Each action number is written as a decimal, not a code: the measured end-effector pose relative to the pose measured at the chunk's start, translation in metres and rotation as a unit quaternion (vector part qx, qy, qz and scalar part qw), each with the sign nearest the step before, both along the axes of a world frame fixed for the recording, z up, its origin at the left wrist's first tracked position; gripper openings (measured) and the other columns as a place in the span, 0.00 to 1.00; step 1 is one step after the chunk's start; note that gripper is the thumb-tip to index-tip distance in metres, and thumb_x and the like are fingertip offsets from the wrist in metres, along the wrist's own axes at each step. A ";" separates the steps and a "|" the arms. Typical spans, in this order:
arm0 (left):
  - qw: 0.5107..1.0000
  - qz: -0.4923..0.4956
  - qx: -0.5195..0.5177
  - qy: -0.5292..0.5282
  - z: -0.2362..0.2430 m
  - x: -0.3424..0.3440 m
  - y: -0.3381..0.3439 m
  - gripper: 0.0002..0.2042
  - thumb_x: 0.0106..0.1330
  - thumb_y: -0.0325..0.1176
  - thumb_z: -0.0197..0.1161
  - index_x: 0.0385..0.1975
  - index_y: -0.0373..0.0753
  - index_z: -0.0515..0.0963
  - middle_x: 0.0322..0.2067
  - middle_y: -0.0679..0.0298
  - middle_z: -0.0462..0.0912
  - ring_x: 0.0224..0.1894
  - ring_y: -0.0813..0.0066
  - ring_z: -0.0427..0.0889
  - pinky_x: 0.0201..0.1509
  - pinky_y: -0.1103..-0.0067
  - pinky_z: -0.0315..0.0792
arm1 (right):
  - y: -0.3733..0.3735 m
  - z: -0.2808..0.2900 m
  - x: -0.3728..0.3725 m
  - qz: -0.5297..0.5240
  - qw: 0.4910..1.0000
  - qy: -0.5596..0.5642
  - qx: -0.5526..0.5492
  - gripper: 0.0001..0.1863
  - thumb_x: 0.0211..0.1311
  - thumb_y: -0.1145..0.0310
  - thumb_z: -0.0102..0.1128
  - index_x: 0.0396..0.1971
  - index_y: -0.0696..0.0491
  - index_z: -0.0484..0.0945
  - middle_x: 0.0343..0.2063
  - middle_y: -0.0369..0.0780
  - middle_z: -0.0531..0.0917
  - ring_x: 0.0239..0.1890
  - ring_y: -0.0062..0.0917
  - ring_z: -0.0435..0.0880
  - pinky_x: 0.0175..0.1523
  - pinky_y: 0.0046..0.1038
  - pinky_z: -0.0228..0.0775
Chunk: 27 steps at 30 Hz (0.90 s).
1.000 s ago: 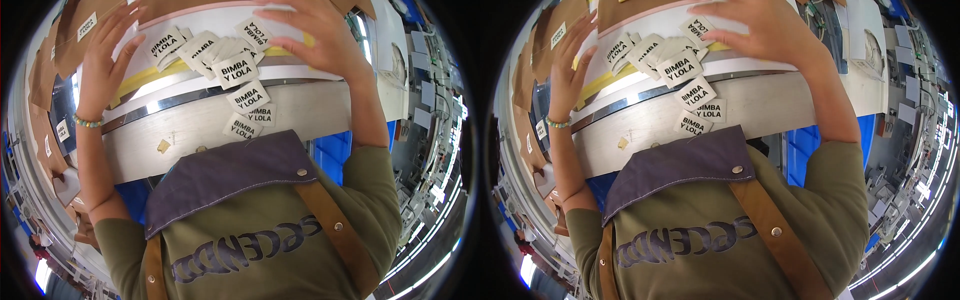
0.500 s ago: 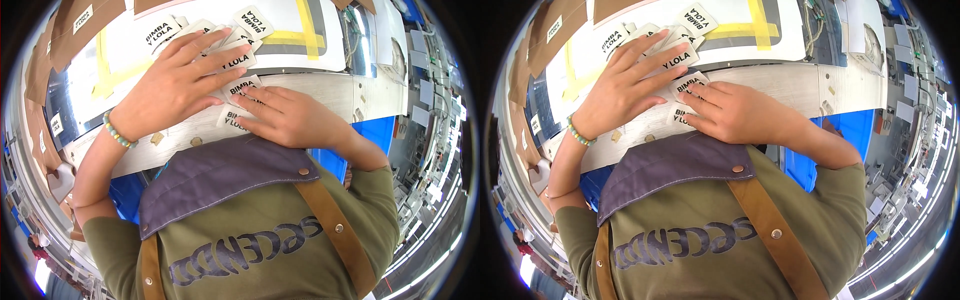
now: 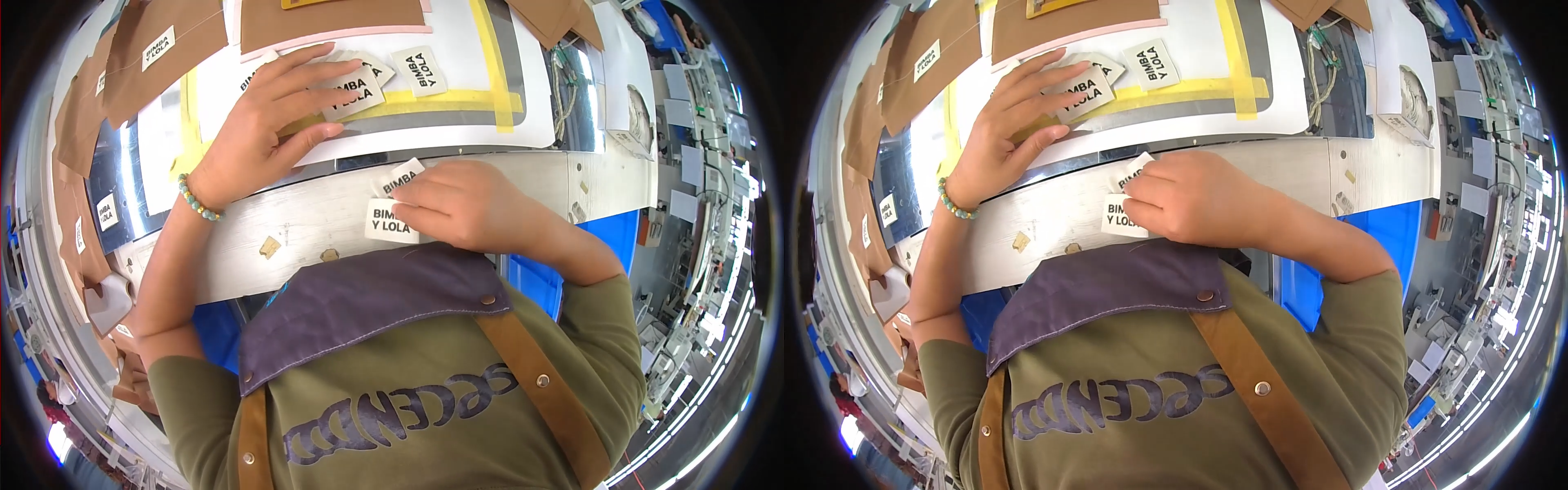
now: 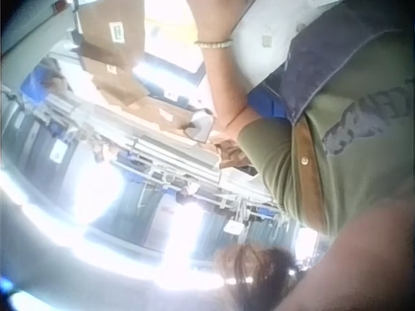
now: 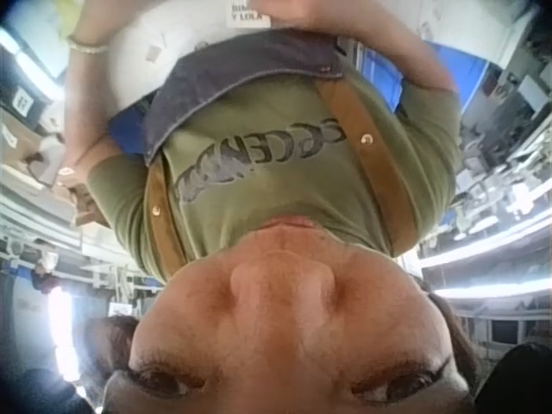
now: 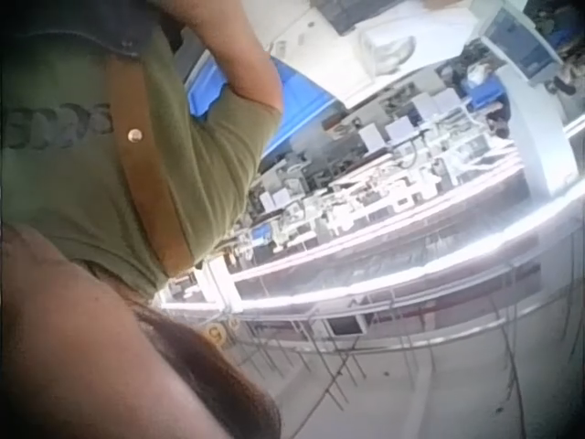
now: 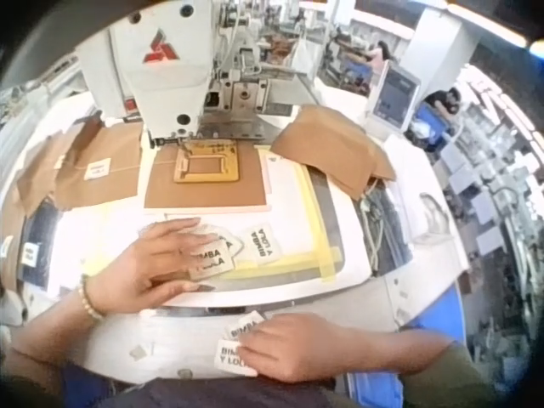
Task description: Sewing brand labels onto leather components using an industrial sewing machine.
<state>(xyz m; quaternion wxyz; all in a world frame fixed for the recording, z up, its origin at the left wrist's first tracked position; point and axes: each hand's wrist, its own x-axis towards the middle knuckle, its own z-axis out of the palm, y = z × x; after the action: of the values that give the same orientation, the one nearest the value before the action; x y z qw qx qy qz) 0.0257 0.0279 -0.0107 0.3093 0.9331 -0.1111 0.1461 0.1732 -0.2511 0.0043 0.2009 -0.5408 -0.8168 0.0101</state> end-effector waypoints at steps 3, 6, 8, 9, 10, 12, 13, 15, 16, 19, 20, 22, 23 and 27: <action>0.999 0.052 -0.009 -0.014 0.002 -0.004 0.007 0.17 0.77 0.33 0.64 0.61 0.35 0.85 0.70 0.56 0.81 0.80 0.52 0.68 0.83 0.59 0.60 | 0.019 0.028 0.008 -0.027 0.998 0.035 0.052 0.13 0.54 0.70 0.72 0.40 0.55 0.89 0.44 0.40 0.90 0.45 0.30 0.90 0.42 0.30 0.84; 0.986 0.118 -0.116 -0.023 -0.008 -0.003 0.012 0.17 0.80 0.32 0.60 0.63 0.37 0.84 0.68 0.57 0.83 0.77 0.52 0.71 0.80 0.63 0.64 | 0.047 0.041 0.018 -0.068 0.982 0.009 0.178 0.14 0.54 0.72 0.72 0.42 0.55 0.89 0.45 0.40 0.90 0.45 0.31 0.90 0.44 0.32 0.84; 0.977 0.128 -0.171 -0.028 -0.010 -0.002 0.015 0.18 0.83 0.33 0.57 0.66 0.34 0.81 0.68 0.54 0.82 0.76 0.52 0.72 0.80 0.64 0.63 | 0.064 0.036 0.023 -0.089 0.967 -0.019 0.239 0.14 0.56 0.72 0.72 0.43 0.54 0.89 0.46 0.39 0.90 0.46 0.32 0.90 0.46 0.33 0.85; 0.971 0.142 -0.192 -0.025 -0.009 -0.002 0.015 0.19 0.83 0.34 0.56 0.67 0.34 0.81 0.68 0.53 0.82 0.76 0.53 0.73 0.80 0.65 0.63 | 0.071 0.024 0.026 -0.098 0.975 -0.024 0.197 0.14 0.57 0.72 0.72 0.44 0.55 0.89 0.47 0.40 0.90 0.48 0.33 0.90 0.48 0.33 0.85; 0.964 0.158 -0.214 -0.023 -0.009 -0.002 0.015 0.19 0.84 0.34 0.55 0.67 0.33 0.80 0.68 0.53 0.81 0.76 0.53 0.73 0.80 0.66 0.64 | 0.076 0.015 0.027 -0.106 0.982 -0.028 0.155 0.15 0.58 0.72 0.72 0.46 0.55 0.89 0.48 0.41 0.90 0.49 0.34 0.90 0.50 0.34 0.84; 0.958 0.168 -0.234 -0.008 -0.010 -0.005 0.014 0.20 0.83 0.36 0.55 0.69 0.35 0.79 0.69 0.53 0.81 0.76 0.52 0.72 0.80 0.65 0.63 | 0.073 0.012 0.035 -0.104 0.991 -0.030 0.080 0.14 0.62 0.71 0.72 0.48 0.55 0.89 0.51 0.40 0.90 0.51 0.34 0.89 0.54 0.34 0.84; 0.971 0.146 -0.190 -0.015 -0.012 -0.005 0.015 0.21 0.83 0.37 0.57 0.69 0.35 0.79 0.69 0.52 0.80 0.76 0.52 0.72 0.80 0.64 0.63 | 0.071 0.015 0.038 -0.115 0.991 0.001 0.073 0.14 0.63 0.70 0.72 0.48 0.54 0.90 0.51 0.39 0.90 0.51 0.34 0.89 0.54 0.34 0.83; 0.987 0.126 -0.099 -0.015 -0.007 -0.004 0.009 0.22 0.79 0.39 0.63 0.69 0.38 0.80 0.68 0.52 0.81 0.77 0.51 0.71 0.80 0.62 0.63 | 0.065 0.023 0.052 -0.126 0.990 0.030 0.063 0.14 0.64 0.70 0.72 0.49 0.52 0.90 0.52 0.38 0.90 0.51 0.33 0.89 0.54 0.34 0.83; 0.987 0.128 -0.100 -0.016 -0.004 -0.005 0.009 0.22 0.79 0.39 0.63 0.69 0.38 0.80 0.68 0.52 0.81 0.77 0.51 0.71 0.80 0.62 0.63 | 0.063 0.031 0.063 -0.150 0.987 0.020 0.056 0.15 0.66 0.69 0.72 0.51 0.52 0.89 0.53 0.38 0.90 0.51 0.34 0.89 0.55 0.34 0.83; 0.998 0.052 0.024 0.034 -0.003 -0.003 0.005 0.23 0.74 0.38 0.67 0.66 0.37 0.81 0.74 0.58 0.77 0.81 0.51 0.65 0.83 0.58 0.60 | 0.066 0.029 0.085 -0.171 0.985 0.005 0.036 0.17 0.68 0.68 0.71 0.55 0.51 0.87 0.53 0.38 0.89 0.49 0.34 0.88 0.54 0.35 0.82; 0.998 0.050 0.024 0.033 -0.003 -0.003 0.005 0.23 0.74 0.38 0.67 0.66 0.37 0.81 0.74 0.58 0.77 0.81 0.51 0.65 0.83 0.58 0.60 | 0.067 0.027 0.090 -0.166 0.986 -0.001 0.025 0.18 0.68 0.68 0.70 0.56 0.51 0.86 0.51 0.39 0.88 0.46 0.34 0.87 0.52 0.35 0.81; 0.998 0.052 0.035 0.030 -0.004 -0.003 0.006 0.23 0.74 0.38 0.68 0.66 0.38 0.82 0.73 0.58 0.78 0.81 0.51 0.66 0.83 0.58 0.60 | 0.070 0.024 0.096 -0.183 0.978 0.068 -0.072 0.17 0.68 0.70 0.70 0.56 0.53 0.85 0.48 0.37 0.87 0.43 0.30 0.86 0.51 0.32 0.80; 0.998 0.050 0.035 0.028 -0.004 -0.003 0.006 0.23 0.74 0.38 0.68 0.66 0.38 0.82 0.73 0.58 0.78 0.81 0.51 0.66 0.83 0.58 0.60 | 0.071 0.024 0.098 -0.196 0.957 0.137 -0.166 0.17 0.68 0.72 0.70 0.56 0.54 0.84 0.44 0.35 0.85 0.41 0.26 0.84 0.49 0.28 0.78; 0.996 0.088 -0.017 -0.015 -0.001 -0.003 0.008 0.21 0.73 0.35 0.69 0.64 0.38 0.83 0.71 0.57 0.79 0.78 0.51 0.70 0.80 0.60 0.65 | 0.077 0.028 0.107 -0.220 0.931 0.176 -0.230 0.13 0.68 0.74 0.69 0.51 0.55 0.83 0.37 0.34 0.80 0.37 0.22 0.80 0.45 0.26 0.74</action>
<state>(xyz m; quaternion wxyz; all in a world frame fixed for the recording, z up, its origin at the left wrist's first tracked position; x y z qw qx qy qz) 0.0228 0.0359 -0.0112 0.3097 0.9314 -0.0310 0.1885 0.2801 -0.1740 0.0320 0.2084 -0.7282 -0.6039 0.2481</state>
